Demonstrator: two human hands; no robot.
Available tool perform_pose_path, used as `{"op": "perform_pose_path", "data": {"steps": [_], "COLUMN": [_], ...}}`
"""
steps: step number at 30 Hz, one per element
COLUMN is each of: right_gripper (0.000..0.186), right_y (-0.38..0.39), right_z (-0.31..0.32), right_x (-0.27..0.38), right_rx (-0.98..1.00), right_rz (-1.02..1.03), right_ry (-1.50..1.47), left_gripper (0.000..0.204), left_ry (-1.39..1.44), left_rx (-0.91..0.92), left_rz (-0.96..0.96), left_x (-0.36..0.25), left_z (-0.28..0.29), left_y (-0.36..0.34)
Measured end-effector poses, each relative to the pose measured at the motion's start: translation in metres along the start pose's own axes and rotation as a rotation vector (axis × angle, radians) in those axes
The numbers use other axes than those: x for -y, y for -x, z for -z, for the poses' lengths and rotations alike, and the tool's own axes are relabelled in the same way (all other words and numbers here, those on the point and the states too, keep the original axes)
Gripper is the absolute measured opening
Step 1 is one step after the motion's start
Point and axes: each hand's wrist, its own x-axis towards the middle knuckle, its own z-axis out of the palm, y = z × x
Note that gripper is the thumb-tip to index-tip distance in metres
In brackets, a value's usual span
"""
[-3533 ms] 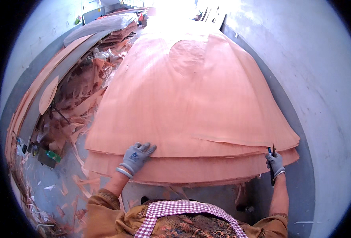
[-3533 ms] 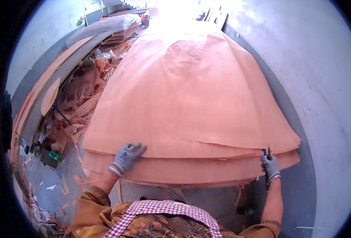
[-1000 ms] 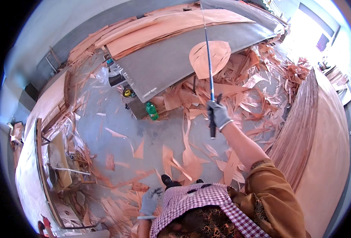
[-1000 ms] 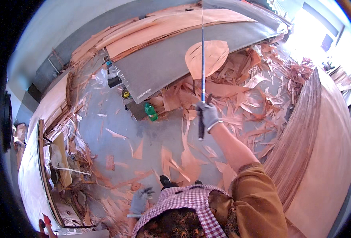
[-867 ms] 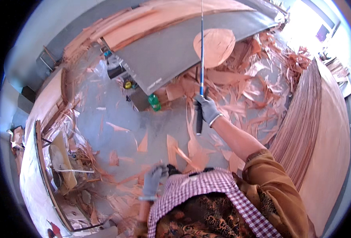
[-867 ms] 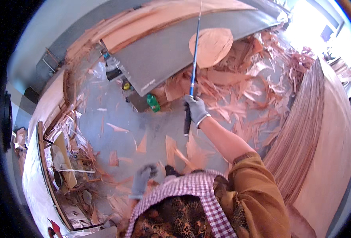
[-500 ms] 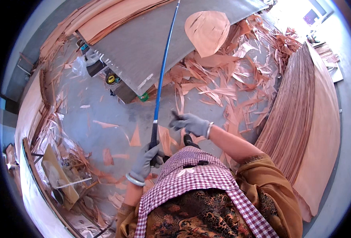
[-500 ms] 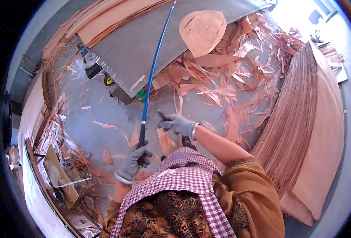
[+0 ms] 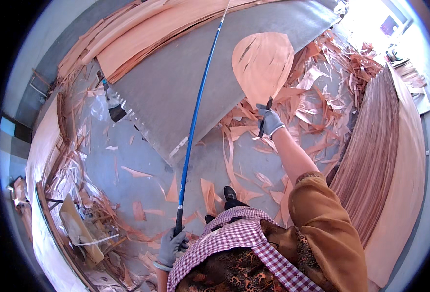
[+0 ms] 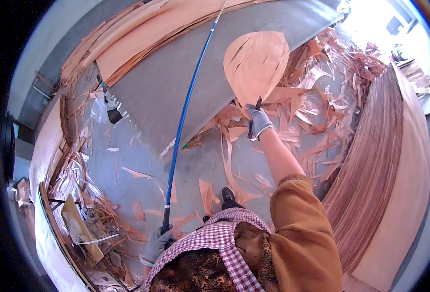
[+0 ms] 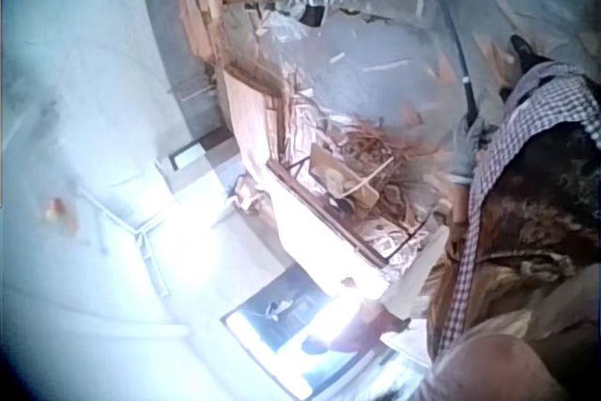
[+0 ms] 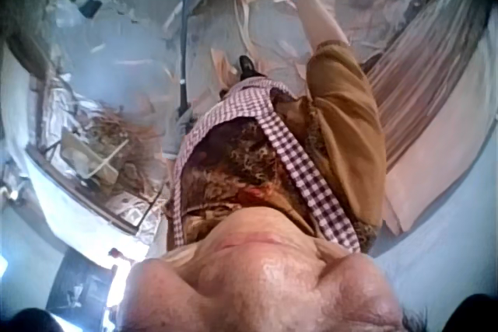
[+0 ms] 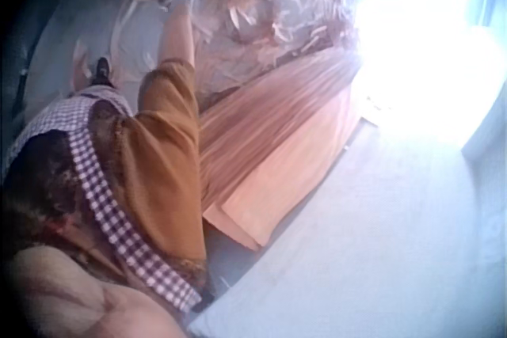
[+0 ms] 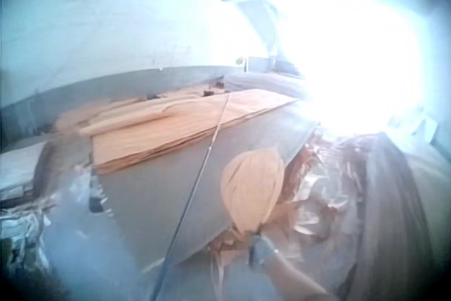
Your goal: The person cuts wood veneer sheets using a knife, applies tape to the edges, and moves the sheets between stacks in a workshop environment.
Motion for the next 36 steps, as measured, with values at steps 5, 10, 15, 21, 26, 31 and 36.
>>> {"op": "perform_pose_path", "data": {"steps": [5,10,15,21,26,31,36], "right_gripper": [0.018,0.012,0.030,0.027,0.031,0.030,0.032], "right_y": [-0.049,0.002,0.090,0.095,0.126,0.160,0.184], "right_z": [0.007,0.100,0.150,0.002,-0.159,-0.318,-0.440], "right_x": [-0.001,-0.097,-0.161,-0.044,-0.039,-0.099,-0.128], "right_rx": [-0.195,-0.322,0.223,0.771,1.098,0.886,0.871], "right_rz": [0.172,0.001,-0.589,-0.677,-0.537,-0.355,-0.394], "right_ry": [0.002,0.786,1.151,1.211,0.917,0.596,0.158], "left_gripper": [0.031,0.022,0.025,0.024,0.024,0.025,0.022], "left_ry": [-0.016,-0.027,-0.509,-0.724,-0.647,-0.696,-0.786], "left_rx": [-0.041,-0.068,-0.578,-0.806,-0.753,-0.637,-0.676], "left_rz": [0.049,0.036,-0.276,-0.417,-0.496,-0.540,-0.604], "left_x": [-0.011,-0.032,-0.016,-0.007,-0.023,-0.046,-0.051], "left_z": [-0.019,-0.016,0.003,0.076,0.142,0.227,0.312], "left_y": [-0.008,-0.006,0.005,0.023,0.009,-0.003,-0.005]}}
